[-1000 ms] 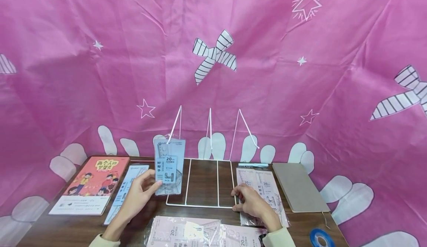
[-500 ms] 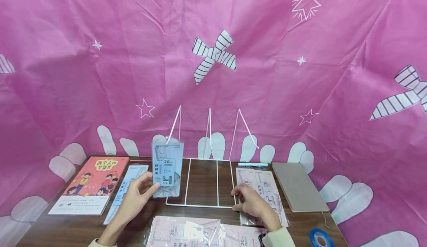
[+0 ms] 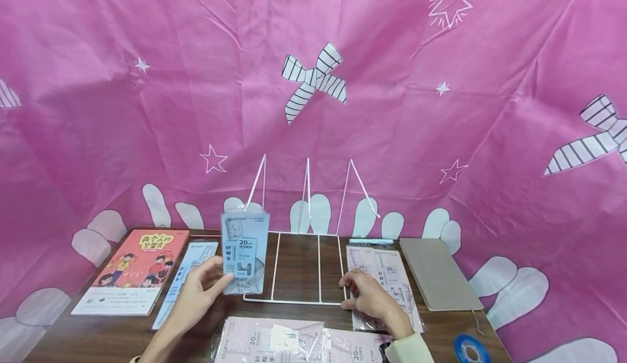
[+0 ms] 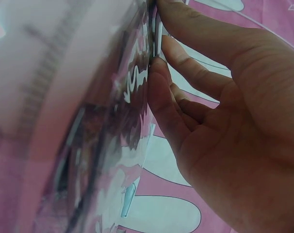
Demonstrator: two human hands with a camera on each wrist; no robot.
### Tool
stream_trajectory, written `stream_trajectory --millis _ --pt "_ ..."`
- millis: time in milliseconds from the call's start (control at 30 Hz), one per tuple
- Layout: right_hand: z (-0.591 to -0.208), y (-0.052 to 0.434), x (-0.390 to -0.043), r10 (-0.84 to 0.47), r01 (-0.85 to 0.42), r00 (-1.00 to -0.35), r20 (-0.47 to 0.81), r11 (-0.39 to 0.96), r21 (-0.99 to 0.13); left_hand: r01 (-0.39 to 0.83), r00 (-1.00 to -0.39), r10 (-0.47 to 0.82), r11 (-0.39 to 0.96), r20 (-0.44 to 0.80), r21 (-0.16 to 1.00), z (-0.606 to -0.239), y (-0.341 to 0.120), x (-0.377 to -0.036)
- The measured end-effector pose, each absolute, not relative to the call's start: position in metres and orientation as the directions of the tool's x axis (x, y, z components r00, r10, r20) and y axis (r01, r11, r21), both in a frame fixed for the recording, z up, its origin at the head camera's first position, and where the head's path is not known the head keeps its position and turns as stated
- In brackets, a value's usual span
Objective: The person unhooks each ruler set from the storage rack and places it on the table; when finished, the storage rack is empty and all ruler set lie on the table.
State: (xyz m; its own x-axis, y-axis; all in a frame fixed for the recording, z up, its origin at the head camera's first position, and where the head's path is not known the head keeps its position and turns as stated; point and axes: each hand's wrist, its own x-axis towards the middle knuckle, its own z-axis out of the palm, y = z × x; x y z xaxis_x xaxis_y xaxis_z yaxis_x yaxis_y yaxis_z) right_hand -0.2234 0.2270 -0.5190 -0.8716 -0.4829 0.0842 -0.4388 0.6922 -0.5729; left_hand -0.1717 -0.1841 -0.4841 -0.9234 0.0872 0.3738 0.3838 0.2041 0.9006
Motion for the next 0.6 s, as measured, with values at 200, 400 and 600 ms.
stream_trajectory --millis 200,400,600 --pt "-0.522 0.227 -0.224 -0.485 -0.444 -0.870 0.093 0.687 -0.575 0.398 -0.917 0.082 0.213 0.390 0.892 -0.484 -0.186 -0.167" --pt "-0.523 0.227 -0.225 -0.486 -0.443 -0.869 0.089 0.687 -0.576 0.412 -0.909 0.054 0.265 0.413 0.872 -0.481 -0.193 -0.160" --pt "-0.522 0.228 -0.225 -0.485 -0.447 -0.869 0.095 0.688 -0.572 0.405 -0.912 0.052 0.286 0.408 0.868 -0.479 -0.197 -0.155"
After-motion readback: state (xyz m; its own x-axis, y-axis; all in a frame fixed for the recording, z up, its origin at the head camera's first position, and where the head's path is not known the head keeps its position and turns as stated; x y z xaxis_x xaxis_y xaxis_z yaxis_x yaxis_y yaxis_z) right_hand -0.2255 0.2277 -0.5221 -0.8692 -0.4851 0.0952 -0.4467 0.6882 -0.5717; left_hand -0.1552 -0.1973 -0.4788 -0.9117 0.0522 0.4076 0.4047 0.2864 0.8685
